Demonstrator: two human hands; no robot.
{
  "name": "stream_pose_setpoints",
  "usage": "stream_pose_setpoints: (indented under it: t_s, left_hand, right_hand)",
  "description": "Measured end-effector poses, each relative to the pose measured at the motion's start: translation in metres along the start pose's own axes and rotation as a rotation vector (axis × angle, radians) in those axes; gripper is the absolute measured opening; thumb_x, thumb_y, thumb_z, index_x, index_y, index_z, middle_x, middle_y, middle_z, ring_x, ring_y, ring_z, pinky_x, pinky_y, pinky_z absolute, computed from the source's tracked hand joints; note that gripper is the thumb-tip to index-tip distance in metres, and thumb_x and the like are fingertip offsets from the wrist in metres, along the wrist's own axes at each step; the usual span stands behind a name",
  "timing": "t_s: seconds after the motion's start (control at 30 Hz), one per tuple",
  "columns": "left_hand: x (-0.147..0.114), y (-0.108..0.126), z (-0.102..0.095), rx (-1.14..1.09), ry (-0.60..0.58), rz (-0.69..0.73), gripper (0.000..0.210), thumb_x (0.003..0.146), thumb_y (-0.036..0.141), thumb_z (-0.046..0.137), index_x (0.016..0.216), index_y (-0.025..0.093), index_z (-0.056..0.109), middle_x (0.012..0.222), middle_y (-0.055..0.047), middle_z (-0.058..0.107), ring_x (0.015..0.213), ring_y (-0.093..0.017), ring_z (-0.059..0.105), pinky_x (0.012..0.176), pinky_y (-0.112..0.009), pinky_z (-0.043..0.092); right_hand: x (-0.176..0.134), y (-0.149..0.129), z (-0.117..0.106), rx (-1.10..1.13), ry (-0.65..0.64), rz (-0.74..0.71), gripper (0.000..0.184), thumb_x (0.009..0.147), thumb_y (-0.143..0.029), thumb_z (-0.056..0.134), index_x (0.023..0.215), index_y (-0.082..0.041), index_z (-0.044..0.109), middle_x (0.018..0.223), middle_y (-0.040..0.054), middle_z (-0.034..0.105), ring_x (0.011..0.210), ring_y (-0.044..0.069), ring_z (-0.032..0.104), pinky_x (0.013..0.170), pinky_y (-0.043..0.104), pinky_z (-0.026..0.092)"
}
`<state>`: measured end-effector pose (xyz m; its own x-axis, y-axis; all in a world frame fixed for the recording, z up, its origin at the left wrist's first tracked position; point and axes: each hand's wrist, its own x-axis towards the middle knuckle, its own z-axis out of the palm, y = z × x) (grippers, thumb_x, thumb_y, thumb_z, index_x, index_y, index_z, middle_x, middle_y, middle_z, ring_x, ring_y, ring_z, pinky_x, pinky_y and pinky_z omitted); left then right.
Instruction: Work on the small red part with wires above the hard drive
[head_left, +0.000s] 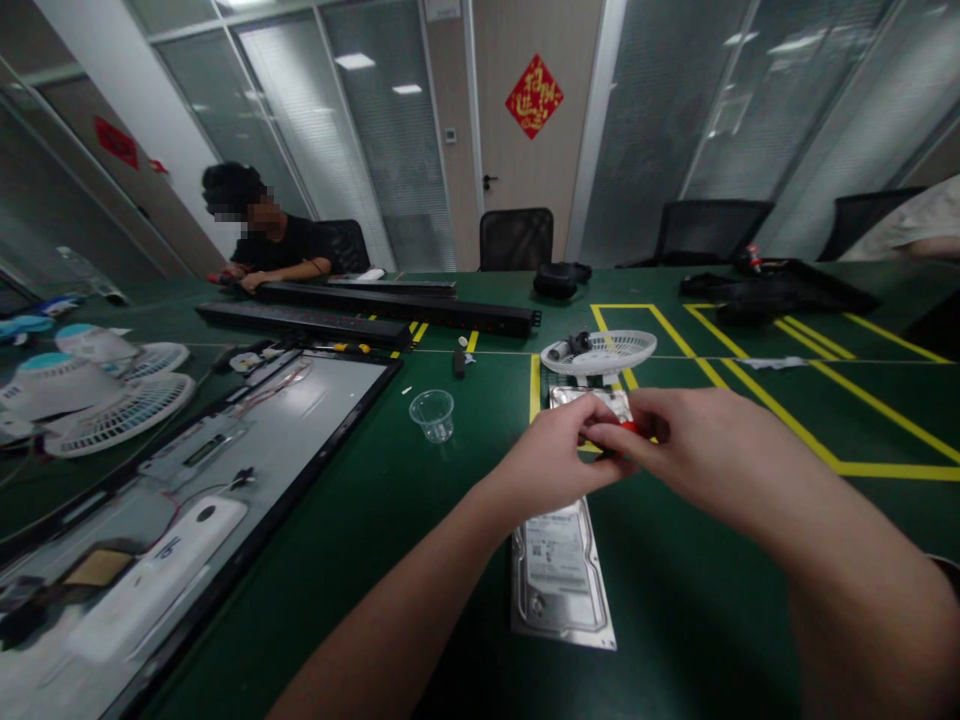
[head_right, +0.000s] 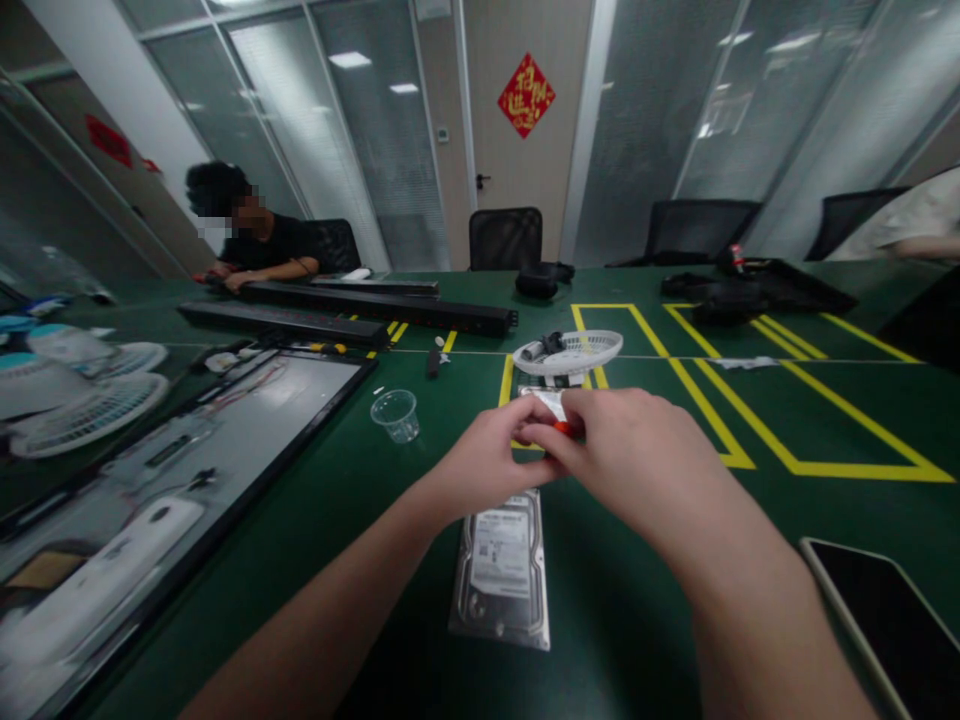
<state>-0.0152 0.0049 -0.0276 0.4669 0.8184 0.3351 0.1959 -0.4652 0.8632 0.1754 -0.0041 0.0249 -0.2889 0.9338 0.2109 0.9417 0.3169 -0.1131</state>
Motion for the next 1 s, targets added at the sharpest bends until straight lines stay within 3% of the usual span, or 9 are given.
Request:
stream_pose_setpoints:
  t_s: [0.17,0.3,0.37,0.47,0.57,0.67,0.83,1.0]
  left_hand:
    - [0.000,0.003,-0.001,-0.004,0.015,-0.029,0.015,0.089,0.018,0.079,0.100,0.017,0.069,0.102,-0.005,0.077,0.095,-0.019,0.072,0.085,-0.031,0.055]
    - [0.001,0.000,-0.001,-0.083,-0.005,-0.073,0.024,0.093,0.017,0.078,0.116,0.016,0.071,0.115,-0.011,0.081,0.106,-0.023,0.077,0.098,-0.039,0.060]
    - [0.001,-0.003,0.000,-0.133,-0.012,-0.077,0.036,0.093,0.015,0.078,0.127,0.016,0.067,0.124,-0.014,0.080,0.114,-0.026,0.078,0.103,-0.043,0.060]
    - [0.001,-0.007,0.000,-0.163,-0.020,-0.074,0.042,0.095,0.013,0.076,0.134,0.018,0.062,0.129,-0.015,0.079,0.119,-0.028,0.077,0.106,-0.046,0.059]
    - [0.001,-0.007,0.000,-0.137,-0.027,-0.043,0.038,0.095,0.018,0.078,0.131,0.018,0.064,0.129,-0.015,0.078,0.118,-0.027,0.077,0.105,-0.044,0.060]
    - [0.000,-0.005,0.000,-0.095,-0.020,-0.015,0.036,0.091,0.021,0.083,0.122,0.018,0.066,0.126,-0.013,0.078,0.114,-0.026,0.076,0.100,-0.040,0.060]
    - [0.001,-0.002,-0.001,0.011,-0.016,0.001,0.027,0.089,0.026,0.084,0.108,0.019,0.066,0.112,-0.007,0.077,0.102,-0.022,0.072,0.090,-0.034,0.056]
    - [0.000,-0.002,-0.002,-0.015,-0.017,-0.002,0.019,0.091,0.019,0.077,0.106,0.019,0.065,0.106,-0.006,0.076,0.098,-0.020,0.072,0.086,-0.032,0.055]
  right_hand:
    - [-0.003,0.002,-0.004,0.047,0.023,-0.022,0.038,0.097,-0.062,0.073,0.091,-0.025,0.076,0.079,0.0081,0.075,0.067,0.027,0.066,0.059,0.036,0.038]
    - [-0.006,0.009,-0.005,0.211,0.078,-0.213,0.022,0.100,-0.035,0.069,0.117,-0.023,0.079,0.103,0.0106,0.081,0.084,0.029,0.075,0.072,0.039,0.053]
    - [-0.005,0.011,-0.004,0.248,0.072,-0.297,0.032,0.101,-0.019,0.058,0.123,-0.023,0.080,0.115,0.0126,0.082,0.095,0.030,0.078,0.082,0.042,0.057]
    - [-0.004,0.011,-0.002,0.242,0.077,-0.316,0.039,0.101,-0.012,0.051,0.123,-0.022,0.081,0.116,0.0140,0.082,0.099,0.031,0.078,0.086,0.044,0.057]
    - [-0.003,0.011,-0.001,0.205,0.071,-0.269,0.027,0.100,-0.016,0.057,0.111,-0.020,0.081,0.103,0.0126,0.081,0.088,0.028,0.076,0.076,0.039,0.053]
    - [-0.003,0.010,-0.001,0.152,0.037,-0.188,0.018,0.104,-0.031,0.063,0.101,-0.022,0.078,0.088,0.0095,0.079,0.074,0.026,0.070,0.065,0.035,0.044]
    - [-0.001,0.001,-0.002,0.033,0.001,-0.043,0.036,0.103,-0.057,0.066,0.094,-0.024,0.078,0.082,0.0085,0.076,0.067,0.025,0.066,0.060,0.036,0.037]
    - [-0.002,0.000,-0.003,0.012,0.002,-0.019,0.036,0.097,-0.061,0.072,0.094,-0.025,0.077,0.080,0.0082,0.076,0.069,0.028,0.067,0.060,0.037,0.039]
